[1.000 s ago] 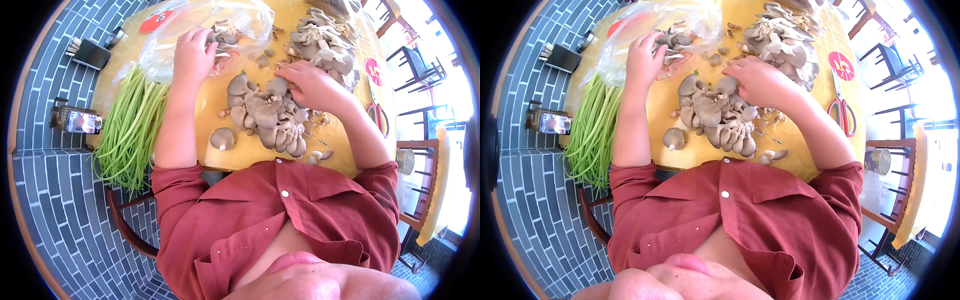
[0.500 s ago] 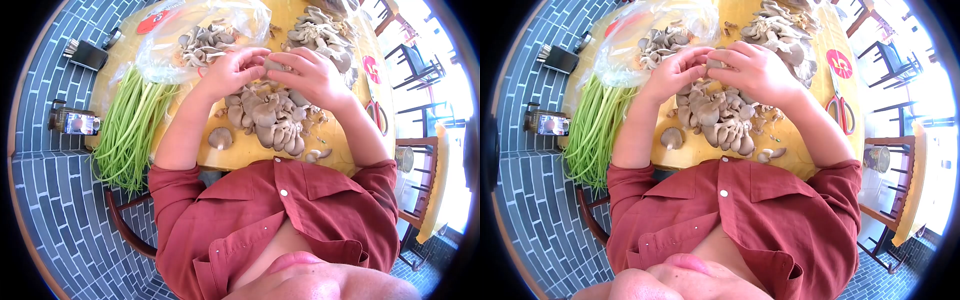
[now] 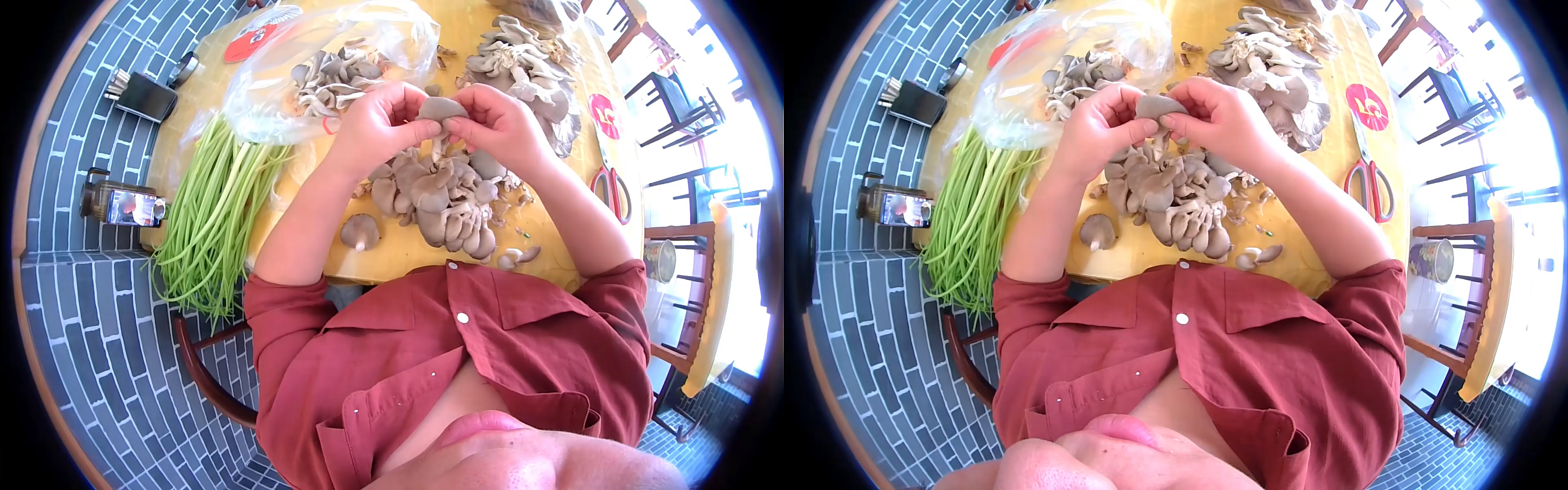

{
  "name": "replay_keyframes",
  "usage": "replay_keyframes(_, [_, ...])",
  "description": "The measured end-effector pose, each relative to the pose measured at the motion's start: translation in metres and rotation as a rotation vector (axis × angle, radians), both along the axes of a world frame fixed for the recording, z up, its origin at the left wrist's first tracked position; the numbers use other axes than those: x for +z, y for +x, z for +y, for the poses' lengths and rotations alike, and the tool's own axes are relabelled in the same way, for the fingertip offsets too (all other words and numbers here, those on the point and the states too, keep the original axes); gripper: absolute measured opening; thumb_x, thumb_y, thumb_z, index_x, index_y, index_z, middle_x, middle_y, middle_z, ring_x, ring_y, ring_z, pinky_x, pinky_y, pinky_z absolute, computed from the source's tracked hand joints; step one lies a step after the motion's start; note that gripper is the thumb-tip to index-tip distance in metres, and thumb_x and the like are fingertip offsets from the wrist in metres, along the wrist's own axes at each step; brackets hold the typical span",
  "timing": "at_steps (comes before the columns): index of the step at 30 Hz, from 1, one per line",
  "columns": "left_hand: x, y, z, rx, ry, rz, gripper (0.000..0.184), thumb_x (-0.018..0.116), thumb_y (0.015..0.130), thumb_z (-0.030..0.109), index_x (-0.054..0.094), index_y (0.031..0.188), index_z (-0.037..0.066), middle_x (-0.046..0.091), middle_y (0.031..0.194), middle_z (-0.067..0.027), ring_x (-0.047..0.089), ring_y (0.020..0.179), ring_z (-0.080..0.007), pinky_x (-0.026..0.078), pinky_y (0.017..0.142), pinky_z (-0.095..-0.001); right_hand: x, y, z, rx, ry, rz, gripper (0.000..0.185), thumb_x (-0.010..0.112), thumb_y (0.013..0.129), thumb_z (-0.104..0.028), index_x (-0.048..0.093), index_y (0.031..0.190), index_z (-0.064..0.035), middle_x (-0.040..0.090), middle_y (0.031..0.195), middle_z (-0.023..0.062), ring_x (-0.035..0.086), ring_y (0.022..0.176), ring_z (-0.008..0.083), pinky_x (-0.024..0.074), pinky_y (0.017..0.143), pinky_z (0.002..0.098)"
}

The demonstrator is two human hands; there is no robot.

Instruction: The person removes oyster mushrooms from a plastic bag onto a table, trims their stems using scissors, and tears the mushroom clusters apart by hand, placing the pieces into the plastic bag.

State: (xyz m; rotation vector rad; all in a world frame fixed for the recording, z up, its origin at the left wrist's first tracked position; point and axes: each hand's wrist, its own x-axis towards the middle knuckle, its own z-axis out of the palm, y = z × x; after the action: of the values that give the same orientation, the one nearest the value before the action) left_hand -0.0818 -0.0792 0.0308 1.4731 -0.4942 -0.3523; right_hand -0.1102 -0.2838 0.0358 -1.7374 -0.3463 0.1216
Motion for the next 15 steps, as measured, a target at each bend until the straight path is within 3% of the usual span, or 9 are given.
replay_keyframes(6, [-0.003, -0.001, -0.004, 0.057, 0.041, -0.080, 0.026, 0.076, 0.073, 0.011, 0.062, 0.091, -0.001, 0.065, 0.077, -0.0042, 0.060, 0.066, -0.0075, 0.050, 0.060, -0.0224, -0.001, -0.004, 0.003, -0.056, -0.049, -0.067, 0.021, 0.065, 0.084, -0.011, 0.059, 0.101, -0.0003, 0.063, 0.083, 0.0038, 0.059, 0.071, 0.0062, 0.0496, 0.062, 0.0223])
replay_keyframes(8, [0.001, -0.003, -0.001, 0.040, 0.123, -0.086, 0.027, 0.073, 0.076, 0.007, 0.060, 0.098, 0.000, 0.064, 0.085, -0.0052, 0.062, 0.074, -0.0102, 0.051, 0.064, -0.0232, -0.004, -0.003, 0.004, -0.077, -0.010, -0.062, 0.020, 0.064, 0.085, -0.008, 0.058, 0.102, 0.0000, 0.063, 0.083, 0.0033, 0.059, 0.071, 0.0060, 0.0493, 0.061, 0.0215])
replay_keyframes(13, [0.004, -0.006, 0.000, 0.047, 0.038, -0.026, 0.020, 0.068, 0.079, 0.005, 0.062, 0.097, -0.002, 0.065, 0.084, -0.0058, 0.063, 0.070, -0.0102, 0.051, 0.063, -0.0225, -0.009, -0.004, 0.006, -0.145, 0.064, -0.138, 0.017, 0.064, 0.084, -0.004, 0.057, 0.099, 0.0012, 0.060, 0.082, -0.0001, 0.058, 0.070, 0.0045, 0.0471, 0.060, 0.0183])
replay_keyframes(15, [0.003, -0.007, -0.001, 0.059, 0.055, -0.079, 0.018, 0.066, 0.079, 0.004, 0.062, 0.095, -0.002, 0.066, 0.083, -0.0058, 0.063, 0.068, -0.0099, 0.051, 0.062, -0.0220, -0.011, -0.005, 0.007, -0.172, -0.048, -0.222, 0.015, 0.065, 0.083, -0.004, 0.059, 0.096, 0.0004, 0.060, 0.080, -0.0007, 0.056, 0.068, 0.0031, 0.0459, 0.059, 0.0178])
